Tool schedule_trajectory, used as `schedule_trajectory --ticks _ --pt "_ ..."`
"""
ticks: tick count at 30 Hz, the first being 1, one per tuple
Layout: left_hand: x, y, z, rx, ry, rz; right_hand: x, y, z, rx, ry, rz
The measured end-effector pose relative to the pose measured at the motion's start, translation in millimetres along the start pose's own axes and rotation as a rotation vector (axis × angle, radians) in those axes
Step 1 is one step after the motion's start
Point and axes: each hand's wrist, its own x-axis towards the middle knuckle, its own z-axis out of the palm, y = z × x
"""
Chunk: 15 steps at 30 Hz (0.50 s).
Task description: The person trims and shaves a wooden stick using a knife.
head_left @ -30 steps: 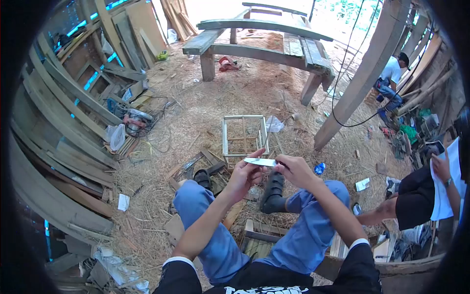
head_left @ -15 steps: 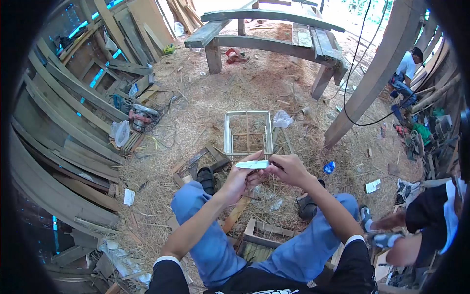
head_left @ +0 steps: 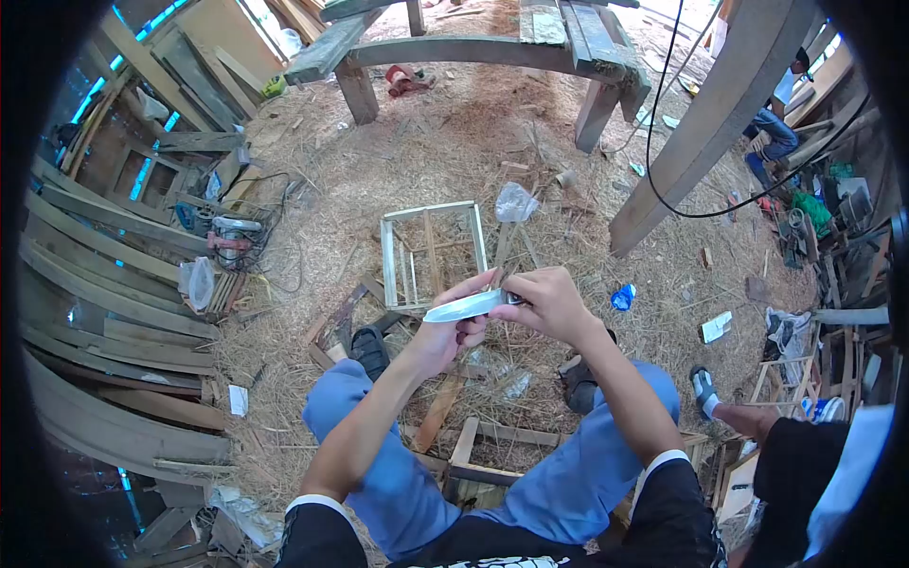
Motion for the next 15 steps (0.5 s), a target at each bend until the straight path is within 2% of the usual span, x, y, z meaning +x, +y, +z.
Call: schedule_trajectory --ticks 4,7,10,15 --pt "3.5 -4.0 4.2 -0.082 -0.146 -0.028 -5.0 8.7 -10.4 -0.058 0.024 -0.05" --pt "2.2 -5.4 14.1 -0.019 -0.064 -0.055 -11.2 8.7 -17.4 -0.116 0.027 -0.041" --pt "-3.0 -0.6 24.7 -0.07 -0.044 -0.085 -17.7 12.0 -27.1 -0.153 0.11 -0.038" --pt "-4.6 -9.6 24.7 -0.009 -0.029 -0.083 -29.2 7.4 -27.7 -0.21 0.116 -0.02"
